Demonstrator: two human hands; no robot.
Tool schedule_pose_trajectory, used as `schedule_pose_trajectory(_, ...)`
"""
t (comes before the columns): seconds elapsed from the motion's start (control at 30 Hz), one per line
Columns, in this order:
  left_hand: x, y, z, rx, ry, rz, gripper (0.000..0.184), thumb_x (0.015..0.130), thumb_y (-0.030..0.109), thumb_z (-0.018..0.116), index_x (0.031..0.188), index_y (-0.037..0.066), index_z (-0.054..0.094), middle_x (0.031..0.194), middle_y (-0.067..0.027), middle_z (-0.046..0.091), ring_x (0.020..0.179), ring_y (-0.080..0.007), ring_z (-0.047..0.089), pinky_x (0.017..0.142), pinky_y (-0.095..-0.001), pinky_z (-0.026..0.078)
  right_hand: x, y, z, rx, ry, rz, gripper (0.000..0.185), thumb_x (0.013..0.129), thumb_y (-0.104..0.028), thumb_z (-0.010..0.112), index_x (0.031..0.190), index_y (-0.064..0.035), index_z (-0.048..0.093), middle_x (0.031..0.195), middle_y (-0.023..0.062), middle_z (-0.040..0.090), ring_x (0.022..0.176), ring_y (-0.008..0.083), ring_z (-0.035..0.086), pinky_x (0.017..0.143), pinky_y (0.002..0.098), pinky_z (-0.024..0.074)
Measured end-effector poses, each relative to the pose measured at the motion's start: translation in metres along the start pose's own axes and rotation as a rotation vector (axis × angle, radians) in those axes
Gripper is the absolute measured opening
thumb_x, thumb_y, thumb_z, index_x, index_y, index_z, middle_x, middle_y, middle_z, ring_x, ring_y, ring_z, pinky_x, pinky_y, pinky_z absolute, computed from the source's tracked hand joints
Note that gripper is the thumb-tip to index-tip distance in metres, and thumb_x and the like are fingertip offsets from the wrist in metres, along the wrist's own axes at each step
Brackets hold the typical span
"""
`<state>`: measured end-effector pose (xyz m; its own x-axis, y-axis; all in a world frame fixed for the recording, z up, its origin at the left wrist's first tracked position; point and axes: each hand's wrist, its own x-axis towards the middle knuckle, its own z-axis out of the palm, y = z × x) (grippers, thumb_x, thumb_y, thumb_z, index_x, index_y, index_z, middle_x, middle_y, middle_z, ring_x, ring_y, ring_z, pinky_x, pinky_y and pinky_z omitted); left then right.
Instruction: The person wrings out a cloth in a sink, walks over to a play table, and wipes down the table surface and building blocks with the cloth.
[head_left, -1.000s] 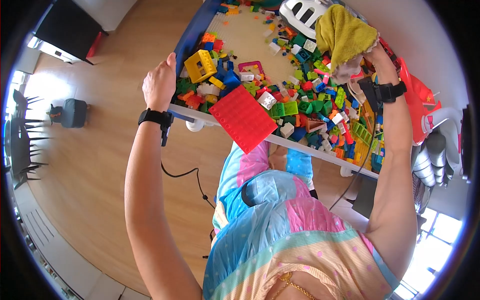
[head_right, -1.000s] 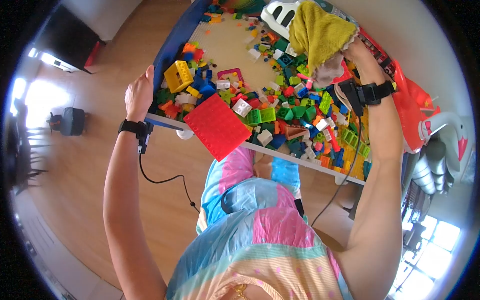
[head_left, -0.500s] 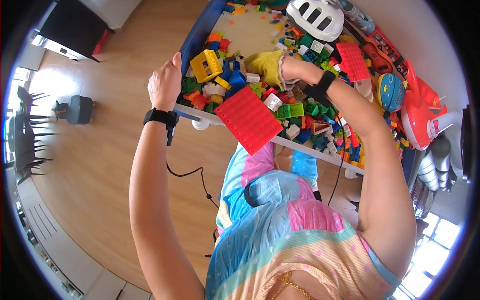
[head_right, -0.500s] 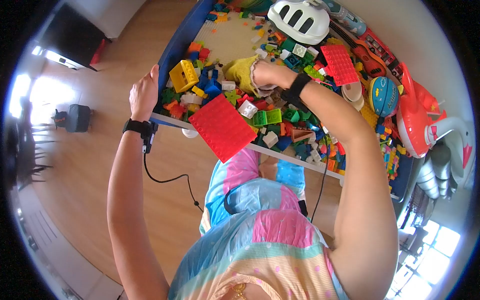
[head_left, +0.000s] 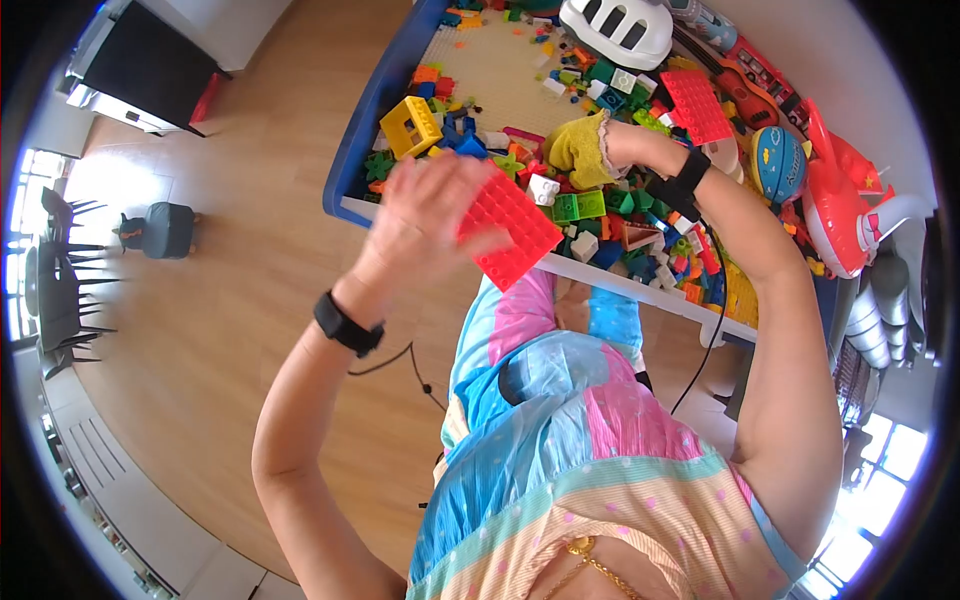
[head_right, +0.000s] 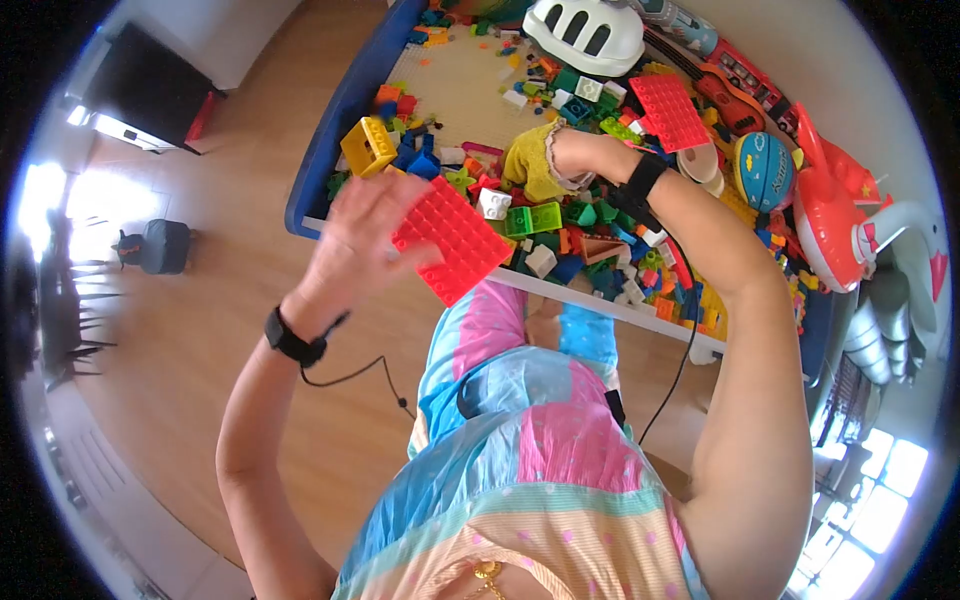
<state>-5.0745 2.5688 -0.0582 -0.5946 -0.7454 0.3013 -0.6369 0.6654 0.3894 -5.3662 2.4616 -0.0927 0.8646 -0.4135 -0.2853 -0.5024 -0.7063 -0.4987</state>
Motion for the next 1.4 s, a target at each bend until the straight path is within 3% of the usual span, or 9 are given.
schedule_pose_trajectory(0.17,-0.009,0.021,0.029,0.157,-0.226,0.186,0.092,0.056,0.059,0.076,0.132,0.019,0.043,0.138,-0.0127,0.036,0.132,-0.0360,0.028,0.102,-0.0605,0.025,-0.025,0.000,-0.018,0.019,0.047,0.095,0.019,0.067,-0.018,0.064,0.073,0.0003,0.060,0.066,0.0182,0.056,0.059,0.0329,0.055,0.055,0.0396,0.0449)
schedule_pose_trajectory(0.3,-0.002,0.021,0.029,0.170,-0.232,0.220,0.079,0.059,0.053,0.075,0.126,0.019,0.050,0.136,-0.0131,0.037,0.130,-0.0366,0.030,0.102,-0.0593,0.025,0.009,0.038,-0.002,-0.338,-0.059,0.335,0.022,0.070,-0.017,0.065,0.086,-0.0015,0.063,0.082,0.0182,0.063,0.071,0.0321,0.059,0.066,0.0372,0.0490)
schedule_pose_trajectory(0.4,0.000,0.021,0.024,0.144,-0.260,0.215,0.068,0.061,0.045,0.075,0.120,0.018,0.054,0.135,-0.0130,0.039,0.129,-0.0368,0.031,0.100,-0.0605,0.026,0.043,0.025,0.017,-0.044,0.433,0.100,0.024,0.072,-0.019,0.060,0.088,-0.0023,0.066,0.082,0.0161,0.065,0.073,0.0324,0.061,0.063,0.0394,0.0489)
schedule_pose_trajectory(0.63,0.003,-0.007,-0.008,0.163,-0.209,0.083,0.060,0.062,0.033,0.077,0.115,0.016,0.056,0.137,-0.0122,0.037,0.131,-0.0346,0.030,0.100,-0.0574,0.026,0.028,0.038,0.020,-0.210,0.240,0.078,0.020,0.073,-0.013,0.057,0.088,-0.0019,0.064,0.084,0.0182,0.064,0.077,0.0334,0.061,0.065,0.0392,0.0482)
schedule_pose_trajectory(0.73,0.008,-0.019,-0.007,0.236,-0.221,0.061,0.061,0.062,0.032,0.077,0.116,0.015,0.055,0.138,-0.0120,0.036,0.131,-0.0346,0.029,0.101,-0.0586,0.026,0.020,0.057,0.037,-0.096,0.297,0.121,0.043,0.065,-0.024,0.073,0.098,-0.0008,0.059,0.093,0.0181,0.061,0.083,0.0345,0.058,0.072,0.0387,0.0472)
schedule_pose_trajectory(0.77,0.011,-0.021,-0.007,0.238,-0.236,0.048,0.061,0.064,0.031,0.077,0.117,0.015,0.054,0.138,-0.0117,0.035,0.132,-0.0342,0.028,0.102,-0.0598,0.024,0.021,0.057,0.038,-0.221,0.295,0.099,0.037,0.070,-0.022,0.067,0.099,-0.0010,0.059,0.088,0.0171,0.062,0.081,0.0333,0.059,0.071,0.0383,0.0473)
schedule_pose_trajectory(0.87,0.018,-0.024,-0.002,0.249,-0.203,0.039,0.055,0.066,0.035,0.075,0.114,0.015,0.057,0.137,-0.0119,0.036,0.130,-0.0359,0.029,0.102,-0.0620,0.022,0.027,0.046,0.024,-0.360,0.078,0.202,0.029,0.075,-0.018,0.060,0.098,-0.0014,0.060,0.081,0.0158,0.062,0.078,0.0324,0.060,0.070,0.0386,0.0471)
schedule_pose_trajectory(1.03,0.022,-0.024,-0.002,0.300,-0.229,-0.011,0.060,0.066,0.038,0.076,0.117,0.015,0.056,0.137,-0.0121,0.035,0.131,-0.0371,0.027,0.103,-0.0636,0.020,0.041,0.018,0.008,-0.128,0.280,0.197,0.023,0.081,-0.017,0.052,0.093,-0.0027,0.065,0.092,0.0184,0.064,0.087,0.0320,0.061,0.072,0.0394,0.0478)
schedule_pose_trajectory(1.4,0.027,-0.011,0.015,0.309,-0.086,0.029,0.052,0.076,0.041,0.068,0.114,0.007,0.057,0.129,-0.0132,0.045,0.125,-0.0357,0.037,0.102,-0.0583,0.024,-0.001,0.037,0.009,-0.283,-0.051,0.289,0.021,0.074,-0.015,0.052,0.066,0.0029,0.060,0.068,0.0205,0.060,0.061,0.0346,0.058,0.056,0.0404,0.0464)
